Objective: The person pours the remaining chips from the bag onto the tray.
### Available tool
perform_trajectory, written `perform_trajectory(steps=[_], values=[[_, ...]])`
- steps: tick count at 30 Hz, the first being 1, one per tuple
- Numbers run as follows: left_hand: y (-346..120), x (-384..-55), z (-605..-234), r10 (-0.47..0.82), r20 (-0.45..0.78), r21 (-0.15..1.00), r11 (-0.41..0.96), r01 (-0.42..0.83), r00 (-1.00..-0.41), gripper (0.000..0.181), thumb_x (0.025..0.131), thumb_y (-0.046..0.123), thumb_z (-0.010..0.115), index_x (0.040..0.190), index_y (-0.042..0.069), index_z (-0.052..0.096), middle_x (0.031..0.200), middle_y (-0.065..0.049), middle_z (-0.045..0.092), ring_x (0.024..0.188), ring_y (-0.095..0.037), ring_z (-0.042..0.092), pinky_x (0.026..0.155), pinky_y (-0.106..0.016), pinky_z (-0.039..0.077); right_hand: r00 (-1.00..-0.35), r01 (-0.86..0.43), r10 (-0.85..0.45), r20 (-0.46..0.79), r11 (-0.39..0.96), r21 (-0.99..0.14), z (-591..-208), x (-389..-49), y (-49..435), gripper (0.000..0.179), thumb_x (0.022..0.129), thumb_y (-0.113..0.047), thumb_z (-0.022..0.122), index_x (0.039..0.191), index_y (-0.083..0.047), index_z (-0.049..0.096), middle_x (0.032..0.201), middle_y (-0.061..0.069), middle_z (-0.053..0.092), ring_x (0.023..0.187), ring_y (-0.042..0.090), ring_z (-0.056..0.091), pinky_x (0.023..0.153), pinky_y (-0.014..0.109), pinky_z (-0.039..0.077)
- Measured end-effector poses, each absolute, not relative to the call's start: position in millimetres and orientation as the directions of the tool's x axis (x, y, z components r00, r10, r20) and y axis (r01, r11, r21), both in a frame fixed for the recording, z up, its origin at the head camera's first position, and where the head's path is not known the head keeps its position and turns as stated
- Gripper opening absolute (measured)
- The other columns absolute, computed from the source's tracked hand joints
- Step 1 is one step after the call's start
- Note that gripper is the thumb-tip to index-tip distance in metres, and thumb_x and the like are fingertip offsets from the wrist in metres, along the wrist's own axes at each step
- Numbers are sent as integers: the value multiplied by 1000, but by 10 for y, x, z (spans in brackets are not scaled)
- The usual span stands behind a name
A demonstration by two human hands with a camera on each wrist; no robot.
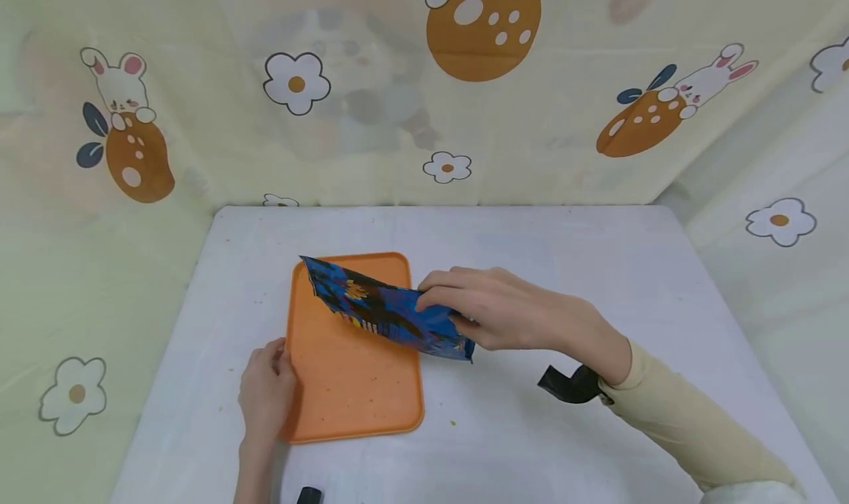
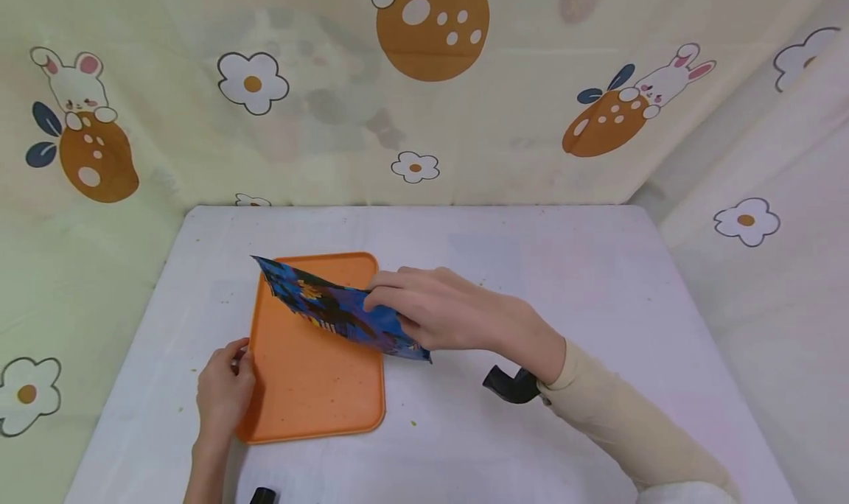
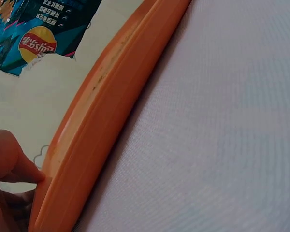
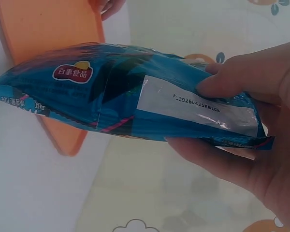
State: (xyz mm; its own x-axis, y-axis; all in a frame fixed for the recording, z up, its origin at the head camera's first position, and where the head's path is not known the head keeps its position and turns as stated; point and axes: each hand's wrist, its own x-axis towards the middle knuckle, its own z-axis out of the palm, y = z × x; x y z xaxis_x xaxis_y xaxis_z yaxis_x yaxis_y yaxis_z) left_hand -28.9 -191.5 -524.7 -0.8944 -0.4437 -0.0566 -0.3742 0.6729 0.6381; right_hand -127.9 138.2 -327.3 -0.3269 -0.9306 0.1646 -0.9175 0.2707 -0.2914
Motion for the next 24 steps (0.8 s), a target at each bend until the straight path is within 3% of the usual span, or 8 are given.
perform_trajectory(steps=[13, 24], values=[[-1921, -288, -5268, -446, -63, 643, 666, -378, -893, 35, 103, 8, 51, 135, -3, 61, 110, -25, 65, 94, -38, 67, 76, -53, 55, -339, -903, -940, 41, 312, -296, -3157, -1292, 1291, 32, 94, 5, 59, 121, -10, 67, 127, -1, 63, 93, 14, 57, 60, 20, 42], [-1903, -280, -5245, -460, -80, 638, 658, -400, -884, 35, 105, 10, 52, 136, -1, 62, 107, -24, 65, 89, -35, 65, 74, -49, 55, -343, -902, -939, 1, 329, -278, -3121, -1285, 1264, 32, 93, 3, 60, 122, -10, 68, 128, -1, 62, 91, 13, 56, 59, 19, 40]])
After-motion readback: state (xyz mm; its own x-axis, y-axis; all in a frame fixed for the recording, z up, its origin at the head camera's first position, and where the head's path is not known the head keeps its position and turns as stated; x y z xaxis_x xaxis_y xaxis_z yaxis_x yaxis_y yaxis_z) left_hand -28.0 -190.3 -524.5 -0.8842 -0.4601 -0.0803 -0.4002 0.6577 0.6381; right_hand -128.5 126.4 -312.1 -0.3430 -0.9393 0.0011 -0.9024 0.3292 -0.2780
